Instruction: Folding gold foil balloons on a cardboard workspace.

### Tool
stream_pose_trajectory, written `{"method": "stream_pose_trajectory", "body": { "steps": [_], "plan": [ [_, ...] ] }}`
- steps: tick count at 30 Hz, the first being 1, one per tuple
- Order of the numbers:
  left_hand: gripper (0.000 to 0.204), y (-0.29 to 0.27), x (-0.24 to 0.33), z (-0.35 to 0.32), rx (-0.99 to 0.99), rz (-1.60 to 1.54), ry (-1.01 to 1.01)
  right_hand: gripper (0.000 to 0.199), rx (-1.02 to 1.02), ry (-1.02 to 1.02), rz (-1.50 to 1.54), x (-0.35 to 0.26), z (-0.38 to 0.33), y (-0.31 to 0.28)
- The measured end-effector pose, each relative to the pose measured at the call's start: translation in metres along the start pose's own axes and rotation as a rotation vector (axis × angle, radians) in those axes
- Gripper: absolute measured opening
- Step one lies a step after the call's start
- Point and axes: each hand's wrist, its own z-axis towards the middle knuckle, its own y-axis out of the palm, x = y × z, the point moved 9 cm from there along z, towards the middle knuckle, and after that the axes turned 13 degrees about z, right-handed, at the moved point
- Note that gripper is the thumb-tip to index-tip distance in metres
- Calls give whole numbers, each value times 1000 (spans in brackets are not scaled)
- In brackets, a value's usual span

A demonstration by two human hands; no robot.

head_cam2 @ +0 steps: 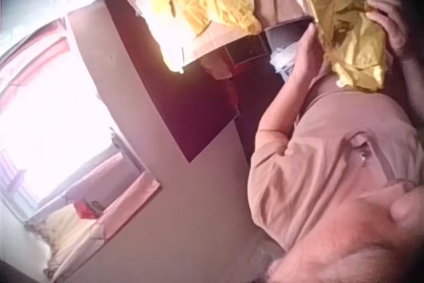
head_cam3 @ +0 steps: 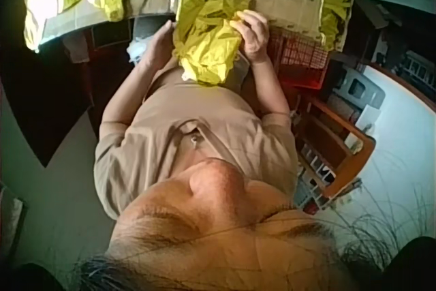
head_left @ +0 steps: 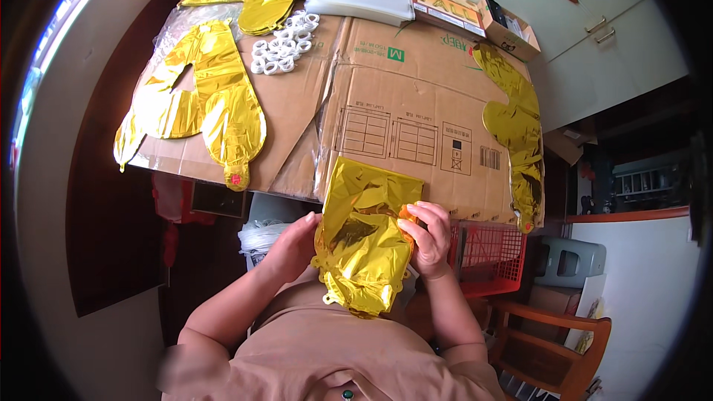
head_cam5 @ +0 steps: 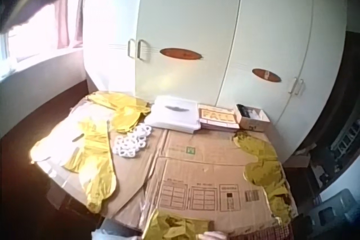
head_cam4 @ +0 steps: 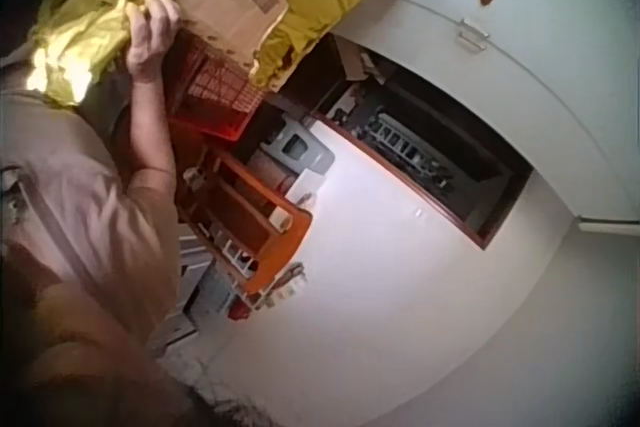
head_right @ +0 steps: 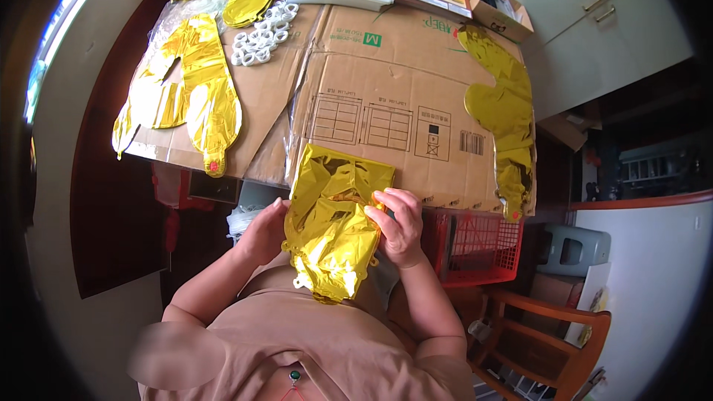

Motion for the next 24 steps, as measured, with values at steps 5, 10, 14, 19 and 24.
{"method": "stream_pose_trajectory", "body": {
  "steps": [5,10,14,19,24],
  "plan": [
    [25,9,3,11,-31,115,-86,15,-15,-46,-30,-7,5,-2],
    [22,9,2,13,-44,10,-118,18,-31,-100,-38,-12,12,-5],
    [26,18,19,6,-59,39,-157,20,-112,-148,-63,-17,22,-1],
    [31,-8,8,12,-135,-150,-158,20,-229,-166,41,-22,43,-4],
    [20,-35,53,-2,45,470,74,20,-262,84,216,-13,84,-24]
  ]
}}
